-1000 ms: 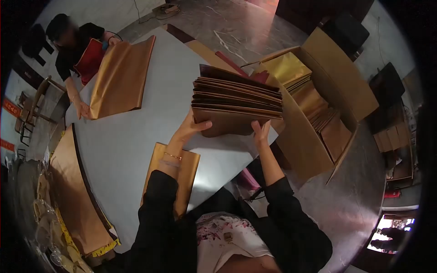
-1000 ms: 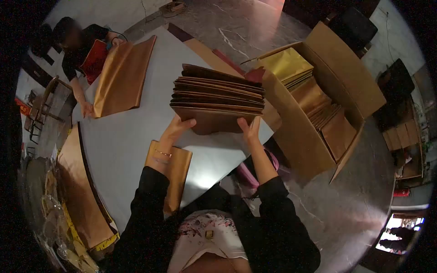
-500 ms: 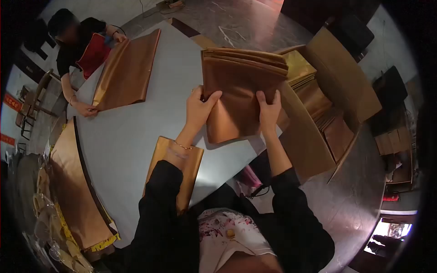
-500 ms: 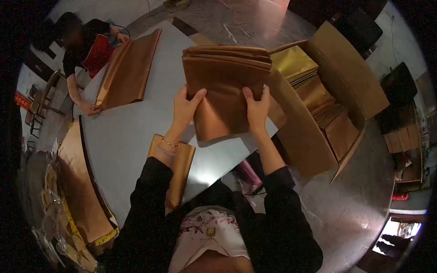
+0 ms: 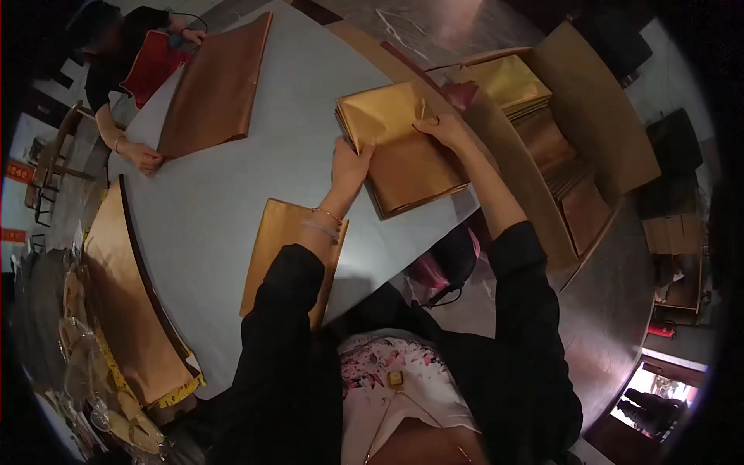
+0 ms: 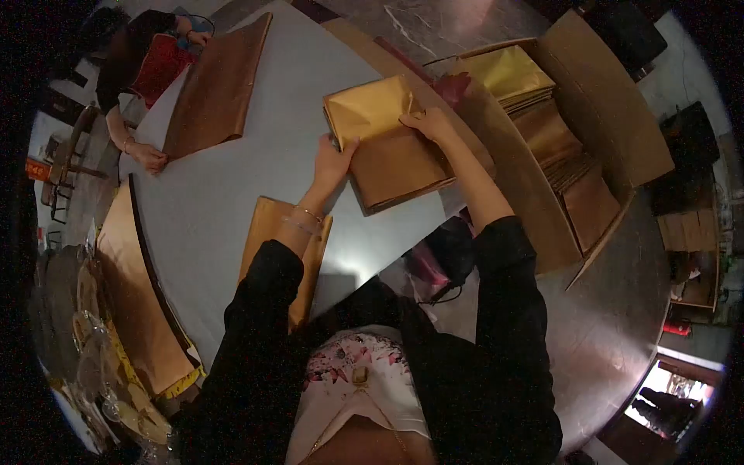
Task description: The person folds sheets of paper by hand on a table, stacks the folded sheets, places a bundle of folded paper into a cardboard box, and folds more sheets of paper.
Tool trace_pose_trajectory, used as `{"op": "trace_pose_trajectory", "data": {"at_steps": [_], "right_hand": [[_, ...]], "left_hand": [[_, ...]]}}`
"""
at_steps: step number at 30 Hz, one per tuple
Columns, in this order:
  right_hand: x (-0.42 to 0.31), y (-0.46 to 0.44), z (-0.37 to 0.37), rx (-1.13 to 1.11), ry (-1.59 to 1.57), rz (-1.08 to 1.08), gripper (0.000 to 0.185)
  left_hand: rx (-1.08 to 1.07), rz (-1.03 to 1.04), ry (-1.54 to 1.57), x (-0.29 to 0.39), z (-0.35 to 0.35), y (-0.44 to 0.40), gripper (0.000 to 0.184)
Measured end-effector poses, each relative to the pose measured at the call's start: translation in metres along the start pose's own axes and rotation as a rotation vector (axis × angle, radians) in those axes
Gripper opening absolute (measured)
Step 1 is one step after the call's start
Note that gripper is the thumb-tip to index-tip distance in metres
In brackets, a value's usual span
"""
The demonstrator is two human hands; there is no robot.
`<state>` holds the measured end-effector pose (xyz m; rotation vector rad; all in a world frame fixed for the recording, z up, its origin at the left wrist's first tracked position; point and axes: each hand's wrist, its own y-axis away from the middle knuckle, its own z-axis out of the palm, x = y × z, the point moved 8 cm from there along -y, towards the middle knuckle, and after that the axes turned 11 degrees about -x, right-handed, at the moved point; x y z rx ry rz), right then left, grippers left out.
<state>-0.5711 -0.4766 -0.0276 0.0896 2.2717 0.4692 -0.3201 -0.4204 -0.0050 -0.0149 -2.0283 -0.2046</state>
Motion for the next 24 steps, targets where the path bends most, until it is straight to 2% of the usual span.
{"op": "trace_pose_trajectory", "data": {"at_steps": [1, 2, 3, 5, 6, 8, 9, 10, 11, 13, 17, 19, 21, 23, 24], "right_hand": [[0.001, 0.003, 0.002, -0.005, -0.007, 0.01, 0.06], [-0.004, 0.006, -0.002, 0.04, -0.025, -0.072, 0.06], [-0.011, 0.014, -0.004, 0.085, -0.043, -0.153, 0.061], [0.007, -0.004, 0.004, 0.034, -0.025, -0.068, 0.061], [0.011, -0.005, 0.004, 0.055, -0.002, -0.014, 0.061], [0.016, -0.005, 0.008, 0.075, 0.017, 0.041, 0.062], [0.005, 0.004, 0.002, 0.163, 0.074, 0.012, 0.058], [-0.005, 0.012, -0.005, 0.252, 0.133, -0.019, 0.054], [-0.011, 0.017, -0.007, 0.25, 0.131, -0.016, 0.054], [-0.007, 0.016, -0.002, 0.148, 0.174, 0.081, 0.064], [-0.01, 0.012, 0.005, 0.151, 0.221, 0.069, 0.068], [-0.015, 0.016, -0.002, 0.329, 0.458, 0.076, 0.072], [-0.028, 0.019, 0.003, 0.298, 0.507, 0.048, 0.072], [-0.068, 0.045, -0.001, 0.482, 0.705, 0.018, 0.059], [-0.073, 0.04, 0.0, 0.482, 0.712, 0.006, 0.059]], "left_hand": [[-0.085, 0.007, -0.037, 0.012, 0.001, 0.007, 0.066], [-0.096, -0.002, -0.04, 0.007, 0.005, 0.009, 0.066], [0.003, 0.101, -0.198, 0.018, 0.0, 0.015, 0.067], [0.148, 0.293, -0.552, 0.041, 0.0, 0.034, 0.067], [0.137, 0.291, -0.555, 0.046, 0.002, 0.043, 0.067], [-0.032, 0.621, -0.547, 0.071, 0.023, 0.06, 0.067], [-0.186, 0.686, -0.63, 0.072, 0.038, 0.064, 0.071], [-0.19, 0.715, -0.712, 0.067, 0.045, 0.068, 0.074], [-0.191, 0.746, -0.794, 0.061, 0.053, 0.071, 0.077], [-0.196, 0.717, -0.817, 0.05, 0.057, 0.067, 0.079], [-0.176, 0.733, -0.845, 0.038, 0.059, 0.064, 0.082], [-0.186, 0.718, -0.817, 0.036, 0.059, 0.064, 0.083], [-0.151, 0.708, -0.846, 0.036, 0.058, 0.064, 0.083], [-0.184, 0.706, -0.837, 0.036, 0.059, 0.063, 0.083], [-0.177, 0.69, -0.859, 0.036, 0.059, 0.063, 0.083]]}}
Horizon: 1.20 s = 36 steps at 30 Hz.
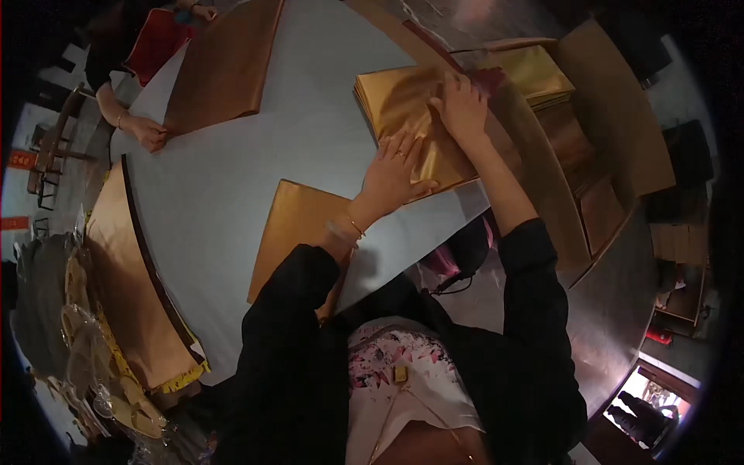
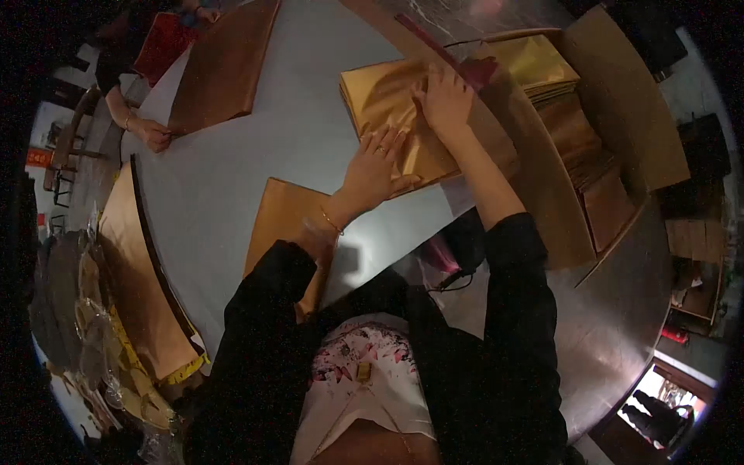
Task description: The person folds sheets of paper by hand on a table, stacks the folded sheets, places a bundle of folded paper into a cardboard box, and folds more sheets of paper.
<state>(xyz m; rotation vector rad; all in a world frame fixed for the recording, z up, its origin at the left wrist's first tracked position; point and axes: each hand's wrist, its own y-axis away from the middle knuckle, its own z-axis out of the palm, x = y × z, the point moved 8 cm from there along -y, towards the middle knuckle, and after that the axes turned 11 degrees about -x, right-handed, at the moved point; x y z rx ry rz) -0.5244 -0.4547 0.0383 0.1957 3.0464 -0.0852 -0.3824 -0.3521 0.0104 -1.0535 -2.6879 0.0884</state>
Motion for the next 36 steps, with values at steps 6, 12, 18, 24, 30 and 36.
{"op": "trace_pose_trajectory", "data": {"at_steps": [6, 12, 18, 24, 30, 36], "right_hand": [[-0.095, 0.011, 0.01, 0.065, -0.087, -0.81, 0.05], [-0.097, -0.007, 0.045, -0.218, -0.282, -0.792, 0.051], [-0.091, -0.013, 0.047, -0.275, -0.479, -0.82, 0.054], [-0.081, 0.0, -0.049, -0.177, -0.883, -0.841, 0.037], [-0.063, 0.136, -0.089, -0.022, -0.984, -0.59, 0.019], [-0.129, 0.252, -0.009, -0.054, -0.773, -0.696, 0.017]], "left_hand": [[-0.066, 0.006, -0.014, 0.003, -0.002, -0.003, 0.084], [-0.013, 0.015, 0.094, 0.0, 0.006, -0.001, 0.086], [0.138, 0.079, 0.177, 0.0, -0.01, 0.002, 0.078], [0.237, -0.07, 0.361, -0.032, -0.101, 0.063, 0.041], [0.406, -0.703, 0.13, -0.078, -0.154, 0.302, 0.035], [0.256, -0.798, 0.099, -0.015, -0.08, 0.363, 0.054]]}}
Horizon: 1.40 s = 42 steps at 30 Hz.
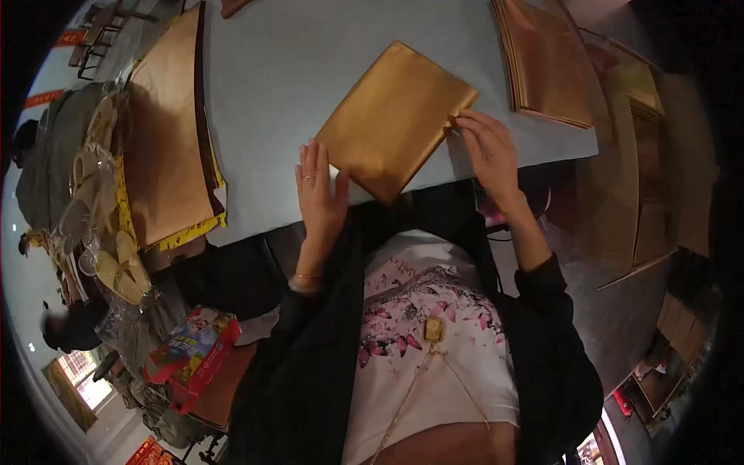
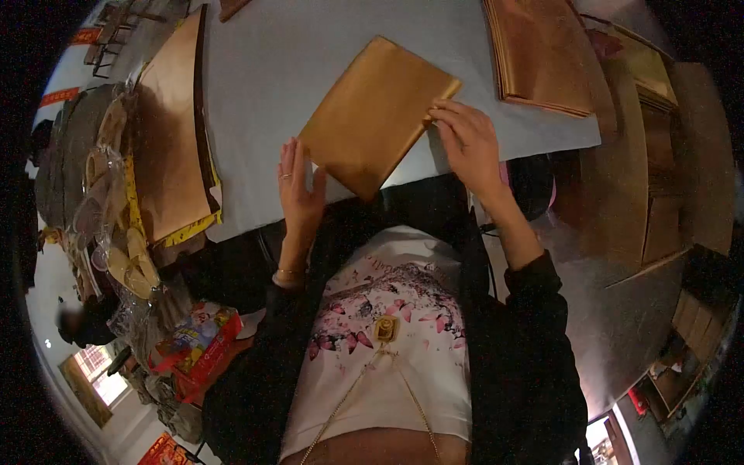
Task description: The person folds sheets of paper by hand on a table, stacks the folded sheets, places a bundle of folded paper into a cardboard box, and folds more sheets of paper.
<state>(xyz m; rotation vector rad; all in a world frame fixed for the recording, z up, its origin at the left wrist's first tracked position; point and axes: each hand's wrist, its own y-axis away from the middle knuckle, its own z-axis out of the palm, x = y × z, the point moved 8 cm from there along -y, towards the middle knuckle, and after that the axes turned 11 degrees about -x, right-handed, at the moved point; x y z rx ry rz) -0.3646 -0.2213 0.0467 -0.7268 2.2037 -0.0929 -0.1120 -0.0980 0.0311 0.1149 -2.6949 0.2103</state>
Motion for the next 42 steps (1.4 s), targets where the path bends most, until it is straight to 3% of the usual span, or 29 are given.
{"op": "trace_pose_trajectory", "data": {"at_steps": [1, 2, 5, 9, 13, 22, 27, 29, 31, 34, 38, 42], "right_hand": [[-0.011, 0.0, 0.016, -0.01, 0.036, -0.085, 0.019], [-0.023, 0.001, 0.027, -0.02, 0.075, -0.17, 0.021], [-0.042, -0.003, 0.045, -0.052, 0.16, -0.159, 0.021], [-0.029, -0.004, 0.06, -0.084, 0.279, -0.145, 0.02], [-0.014, -0.003, 0.065, -0.136, 0.264, -0.107, 0.02], [-0.01, -0.001, 0.066, -0.113, 0.227, -0.052, 0.02], [-0.048, -0.006, 0.062, -0.038, 0.111, -0.15, 0.022], [-0.079, -0.007, 0.088, -0.125, -0.044, -0.246, 0.03], [-0.109, -0.005, 0.126, -0.26, -0.31, -0.336, 0.041], [-0.132, -0.001, 0.166, -0.409, -0.199, -0.486, 0.052], [-0.089, -0.005, 0.163, -0.522, -0.143, -0.415, 0.057], [-0.015, -0.042, 0.1, -0.434, 0.017, -0.061, 0.061]], "left_hand": [[-0.079, 0.031, -0.07, 0.003, 0.013, -0.003, 0.069], [-0.076, 0.035, -0.068, 0.003, 0.017, -0.003, 0.069], [-0.099, -0.015, -0.02, -0.007, 0.021, -0.009, 0.098], [-0.076, 0.016, 0.003, -0.009, 0.024, -0.008, 0.118], [-0.127, 0.014, -0.038, -0.008, 0.04, -0.002, 0.124], [-0.149, -0.032, -0.088, -0.004, 0.037, -0.004, 0.126], [-0.129, -0.014, -0.118, -0.007, 0.041, -0.001, 0.126], [-0.215, -0.049, -0.125, -0.011, 0.047, -0.003, 0.12], [-0.115, 0.028, -0.293, -0.018, 0.055, 0.002, 0.112], [-0.089, 0.093, -0.326, -0.021, 0.058, 0.006, 0.108], [-0.163, -0.008, -0.155, -0.017, 0.049, 0.001, 0.114], [-0.199, -0.049, -0.104, -0.006, 0.039, -0.006, 0.123]]}}
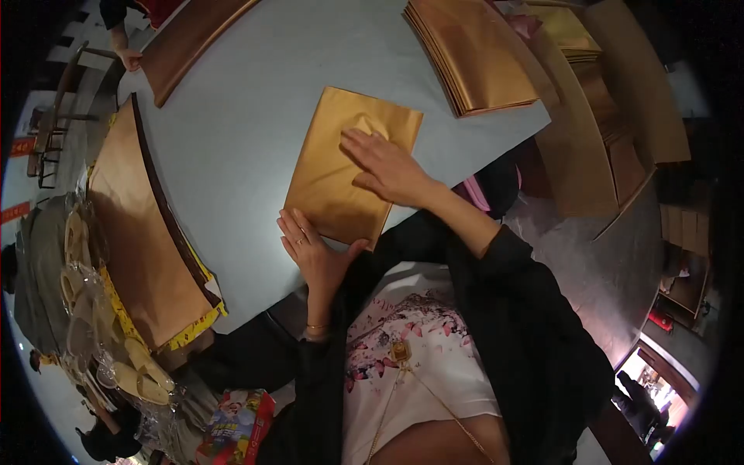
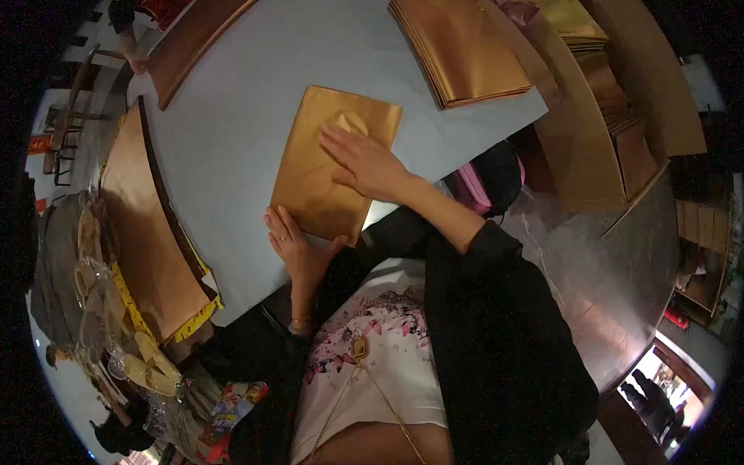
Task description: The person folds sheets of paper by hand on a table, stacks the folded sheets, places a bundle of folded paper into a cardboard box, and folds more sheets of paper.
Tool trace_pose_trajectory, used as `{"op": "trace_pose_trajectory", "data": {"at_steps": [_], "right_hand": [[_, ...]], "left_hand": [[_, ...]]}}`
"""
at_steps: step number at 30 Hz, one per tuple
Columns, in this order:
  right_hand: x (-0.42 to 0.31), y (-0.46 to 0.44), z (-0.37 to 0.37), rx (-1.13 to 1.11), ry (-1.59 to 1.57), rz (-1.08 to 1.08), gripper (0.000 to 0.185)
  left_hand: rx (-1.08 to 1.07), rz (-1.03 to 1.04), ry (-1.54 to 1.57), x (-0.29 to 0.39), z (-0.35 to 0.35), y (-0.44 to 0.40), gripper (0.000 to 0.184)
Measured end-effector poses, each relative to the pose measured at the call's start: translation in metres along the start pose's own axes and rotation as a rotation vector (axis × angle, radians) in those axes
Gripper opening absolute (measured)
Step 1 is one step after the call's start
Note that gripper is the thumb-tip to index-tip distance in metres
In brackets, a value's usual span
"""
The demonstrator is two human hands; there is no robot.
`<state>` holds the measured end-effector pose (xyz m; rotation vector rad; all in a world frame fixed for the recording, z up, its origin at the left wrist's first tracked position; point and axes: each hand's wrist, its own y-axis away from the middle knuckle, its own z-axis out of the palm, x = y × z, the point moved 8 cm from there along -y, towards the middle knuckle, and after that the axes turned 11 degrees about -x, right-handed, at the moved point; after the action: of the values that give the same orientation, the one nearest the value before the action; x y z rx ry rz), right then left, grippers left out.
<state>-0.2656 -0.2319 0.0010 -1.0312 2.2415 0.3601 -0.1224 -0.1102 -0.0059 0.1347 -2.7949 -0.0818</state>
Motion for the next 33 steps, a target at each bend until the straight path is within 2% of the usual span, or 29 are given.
{"op": "trace_pose_trajectory", "data": {"at_steps": [2, 5, 8, 9, 12, 13, 15, 16, 17, 18, 21, 23, 26, 29, 31, 32, 33], "right_hand": [[0.031, 0.0, -0.028, 0.106, 0.052, 0.049, 0.061], [0.064, -0.003, -0.055, 0.194, -0.047, 0.112, 0.059], [0.059, -0.011, -0.062, 0.289, 0.051, 0.136, 0.057], [0.034, -0.018, -0.058, 0.265, 0.171, 0.138, 0.055], [-0.057, -0.042, 0.016, -0.146, 0.049, -0.199, 0.05], [-0.076, -0.042, 0.051, -0.31, 0.033, -0.336, 0.049], [-0.093, -0.038, 0.084, -0.217, 0.222, -0.564, 0.05], [-0.088, -0.042, 0.086, -0.215, 0.216, -0.578, 0.05], [-0.068, -0.047, 0.081, -0.196, 0.268, -0.487, 0.05], [-0.048, -0.051, 0.064, -0.178, 0.321, -0.394, 0.049], [0.008, -0.068, 0.008, -0.112, 0.343, -0.088, 0.049], [0.038, -0.075, -0.017, -0.015, 0.458, -0.003, 0.047], [0.066, -0.082, -0.031, 0.061, 0.468, 0.089, 0.046], [0.065, -0.073, -0.039, 0.147, 0.371, 0.078, 0.048], [0.032, -0.041, -0.069, 0.409, 0.302, 0.07, 0.039], [0.012, -0.016, -0.081, 0.524, 0.276, 0.074, 0.033], [0.007, 0.01, -0.081, 0.562, 0.152, 0.118, 0.028]], "left_hand": [[-0.024, -0.03, -0.029, -0.003, 0.004, 0.0, 0.13], [-0.034, -0.032, -0.028, -0.003, 0.003, 0.0, 0.13], [-0.045, -0.038, -0.004, -0.003, 0.002, 0.0, 0.131], [-0.036, -0.041, -0.005, -0.003, 0.001, 0.0, 0.131], [-0.064, -0.056, 0.026, -0.005, 0.006, 0.002, 0.131], [-0.06, -0.006, -0.081, -0.003, 0.01, 0.004, 0.13], [-0.047, 0.03, -0.2, -0.003, 0.01, 0.002, 0.13], [-0.006, 0.023, -0.096, -0.003, 0.006, 0.002, 0.129], [0.035, 0.019, 0.01, -0.003, 0.002, 0.002, 0.129], [-0.065, -0.049, 0.014, -0.004, 0.002, -0.001, 0.135], [-0.041, -0.031, 0.005, -0.003, 0.002, 0.0, 0.136], [-0.053, -0.038, 0.0, -0.003, 0.002, 0.0, 0.136], [-0.069, -0.046, -0.009, -0.003, 0.002, 0.001, 0.136], [-0.033, -0.005, -0.005, -0.002, 0.001, 0.002, 0.133], [0.037, 0.059, 0.026, 0.004, -0.012, 0.001, 0.12], [0.037, 0.103, 0.043, 0.005, -0.014, -0.002, 0.12], [0.01, 0.088, 0.056, -0.002, -0.014, -0.006, 0.11]]}}
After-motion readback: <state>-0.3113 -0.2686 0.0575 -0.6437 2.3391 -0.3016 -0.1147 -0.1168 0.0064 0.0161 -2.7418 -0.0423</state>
